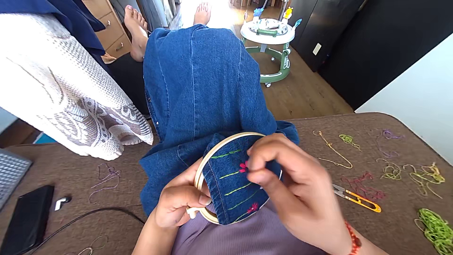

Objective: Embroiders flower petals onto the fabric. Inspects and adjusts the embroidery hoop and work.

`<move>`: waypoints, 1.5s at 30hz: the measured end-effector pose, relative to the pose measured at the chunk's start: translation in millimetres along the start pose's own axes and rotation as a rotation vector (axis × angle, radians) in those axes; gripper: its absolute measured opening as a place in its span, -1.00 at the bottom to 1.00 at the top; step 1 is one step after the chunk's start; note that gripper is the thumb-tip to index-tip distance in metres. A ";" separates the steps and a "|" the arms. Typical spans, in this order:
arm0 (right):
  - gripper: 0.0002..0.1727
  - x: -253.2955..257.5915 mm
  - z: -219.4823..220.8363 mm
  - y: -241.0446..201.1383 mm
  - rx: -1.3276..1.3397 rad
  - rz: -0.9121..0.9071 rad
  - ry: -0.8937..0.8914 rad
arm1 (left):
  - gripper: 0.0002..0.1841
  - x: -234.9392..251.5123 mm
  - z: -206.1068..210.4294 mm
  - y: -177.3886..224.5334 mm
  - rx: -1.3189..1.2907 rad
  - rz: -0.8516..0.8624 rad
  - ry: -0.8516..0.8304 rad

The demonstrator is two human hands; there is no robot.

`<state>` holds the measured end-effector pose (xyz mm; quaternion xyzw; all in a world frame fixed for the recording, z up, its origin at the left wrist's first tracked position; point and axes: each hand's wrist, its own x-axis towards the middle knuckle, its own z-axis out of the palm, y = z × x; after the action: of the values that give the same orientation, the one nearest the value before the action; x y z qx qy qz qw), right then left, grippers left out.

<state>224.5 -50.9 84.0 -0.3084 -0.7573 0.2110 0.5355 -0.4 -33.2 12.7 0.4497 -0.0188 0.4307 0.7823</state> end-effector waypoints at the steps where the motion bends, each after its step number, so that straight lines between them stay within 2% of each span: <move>1: -0.84 1.0 -4.5 -4.2 0.167 0.001 -0.002 | -0.53 0.5 -0.2 -0.3 -0.019 0.004 0.005; 3: -0.79 -0.6 -16.2 -12.9 0.463 0.096 -0.015 | -0.56 0.6 -1.5 -1.1 -0.059 0.009 0.019; 4: -0.78 -3.0 -23.7 -16.1 0.521 0.151 -0.026 | -0.56 0.5 -2.4 -1.4 -0.083 0.008 0.022; 9: -0.83 -21.4 -61.6 -21.5 0.600 0.333 -0.096 | -0.54 1.1 -6.0 -2.4 -0.132 0.009 0.049; 14: -0.87 -37.0 -81.3 -23.7 0.608 0.397 -0.126 | -0.55 1.6 -8.1 -3.4 -0.168 0.016 0.069; 17: -0.83 -42.5 -84.7 -12.6 0.379 0.363 -0.064 | -0.57 0.2 -9.0 -3.8 -0.164 0.025 0.103; 21: -0.79 -50.4 -86.6 8.2 -0.257 0.283 0.057 | -0.56 -0.3 -10.3 -4.1 -0.187 0.016 0.102; 26: -0.81 -52.7 -65.2 19.3 -0.363 0.240 0.007 | -0.59 -0.1 -10.9 -3.3 -0.203 0.008 0.097; 31: -0.85 -53.8 -15.8 19.0 -0.078 0.164 -0.058 | -0.63 0.0 -8.4 -4.4 -0.172 0.026 0.085; 34: -0.89 -51.0 2.9 22.6 -0.044 0.167 -0.018 | -0.64 -0.1 -7.5 -4.2 -0.173 0.025 0.078; 37: -0.91 -48.5 11.6 26.4 -0.104 0.190 0.037 | -0.63 -0.2 -7.5 -4.0 -0.184 0.015 0.064; 45: -0.92 -48.7 13.4 26.9 0.010 0.260 0.048 | -0.65 -1.3 -8.6 -3.7 -0.165 0.006 0.058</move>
<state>229.8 -65.0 28.8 -0.4065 -0.6968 0.2748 0.5231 -1.7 -28.7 4.6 0.3711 -0.0331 0.4429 0.8155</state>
